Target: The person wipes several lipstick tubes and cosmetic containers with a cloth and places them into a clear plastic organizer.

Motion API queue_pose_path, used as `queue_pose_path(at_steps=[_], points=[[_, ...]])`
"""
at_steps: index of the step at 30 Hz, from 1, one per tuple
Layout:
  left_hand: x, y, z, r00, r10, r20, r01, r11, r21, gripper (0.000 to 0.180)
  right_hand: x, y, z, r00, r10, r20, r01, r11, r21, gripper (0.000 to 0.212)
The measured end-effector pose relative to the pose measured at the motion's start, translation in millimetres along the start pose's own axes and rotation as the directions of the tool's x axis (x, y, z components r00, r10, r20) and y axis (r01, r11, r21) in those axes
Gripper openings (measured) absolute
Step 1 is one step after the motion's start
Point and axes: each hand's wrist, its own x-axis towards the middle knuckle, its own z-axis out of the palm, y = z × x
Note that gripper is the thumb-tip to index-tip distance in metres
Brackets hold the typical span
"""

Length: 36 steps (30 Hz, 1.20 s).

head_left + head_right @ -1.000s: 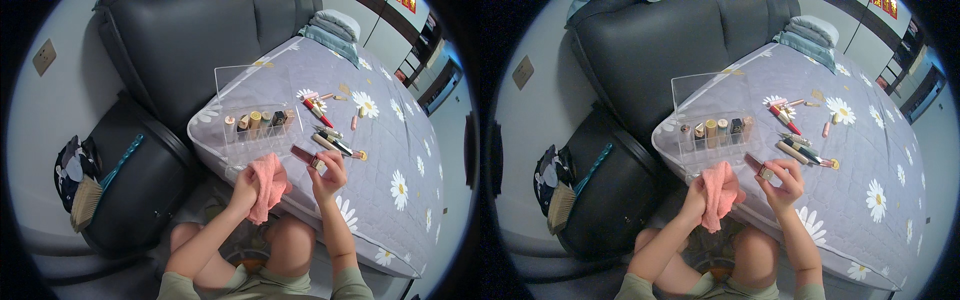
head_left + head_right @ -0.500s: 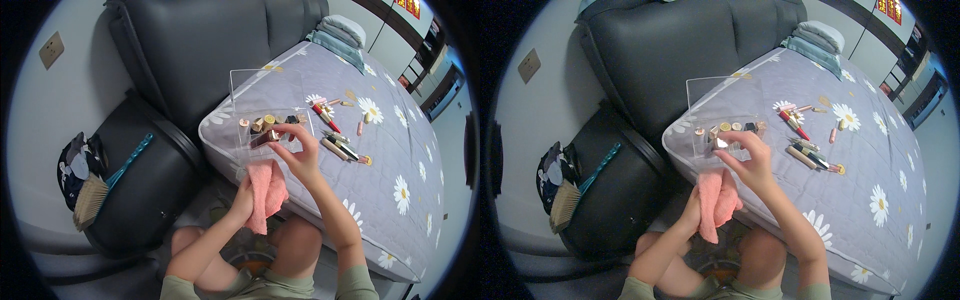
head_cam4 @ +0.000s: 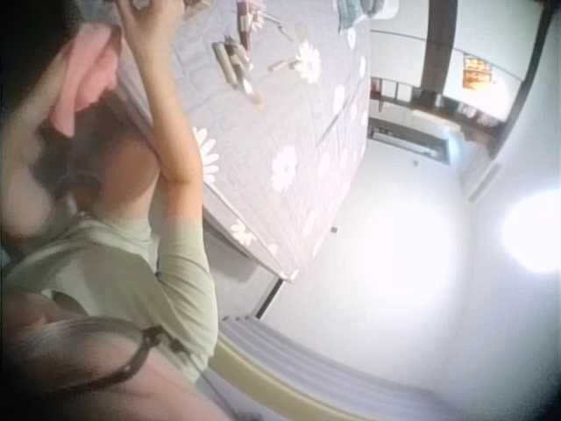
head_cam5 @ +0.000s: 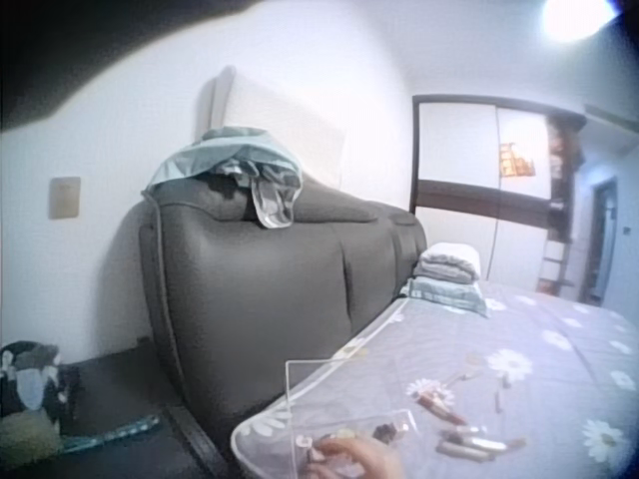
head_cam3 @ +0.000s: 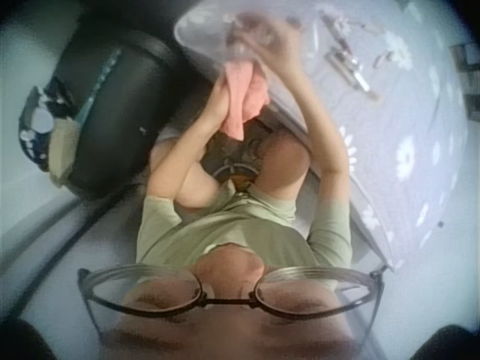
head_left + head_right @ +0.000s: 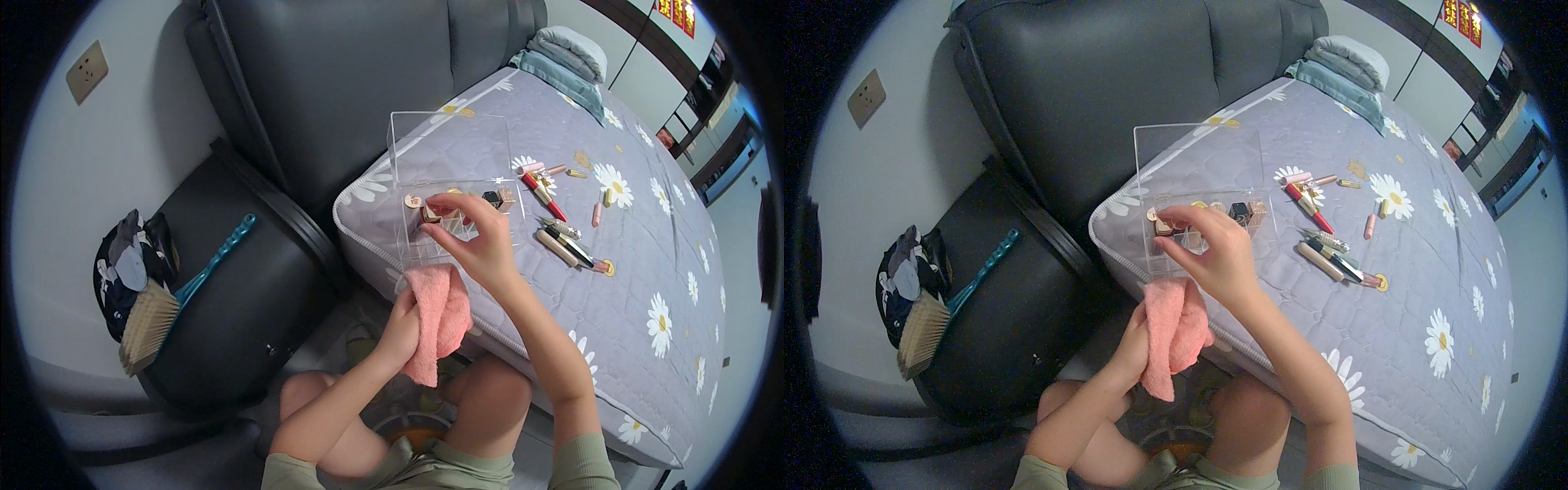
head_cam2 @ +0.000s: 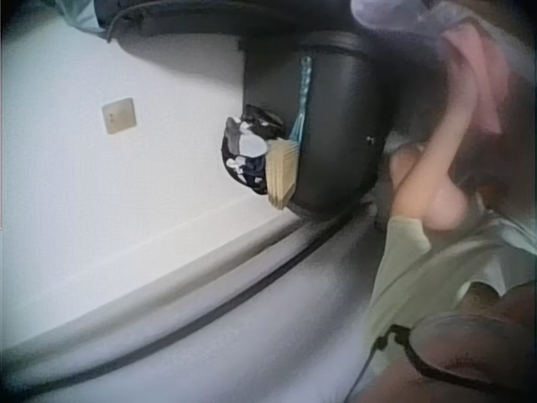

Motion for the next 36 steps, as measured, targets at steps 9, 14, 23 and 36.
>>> queue_pose_path(at_steps=[9, 14, 23, 36], points=[[1.2, -2.8, -2.8, 1.0, -0.006, 0.007, 0.005, 0.999, 0.033, 0.028, -2.0, 11.0, 7.5, 0.992, -0.031, 0.119, 0.048, 0.989, -0.14, 0.023], [1.0, -4.0, -2.0, 0.999, 0.025, -0.041, -0.023, 0.998, 0.05, 0.029, 0.5, 7.0, 7.9, 0.985, -0.041, 0.166, 0.08, 0.969, -0.235, 0.025], [3.7, -5.9, -0.3, 1.0, 0.012, -0.007, -0.012, 0.999, 0.034, 0.03, -2.0, 2.1, -1.4, 0.997, -0.036, 0.073, 0.05, 0.975, -0.215, 0.027], [16.2, -5.3, 64.7, 0.993, -0.086, 0.079, 0.087, 0.996, -0.003, 0.025, -63.1, 31.6, -68.2, 0.975, 0.15, -0.164, -0.175, 0.973, -0.151, 0.02]])
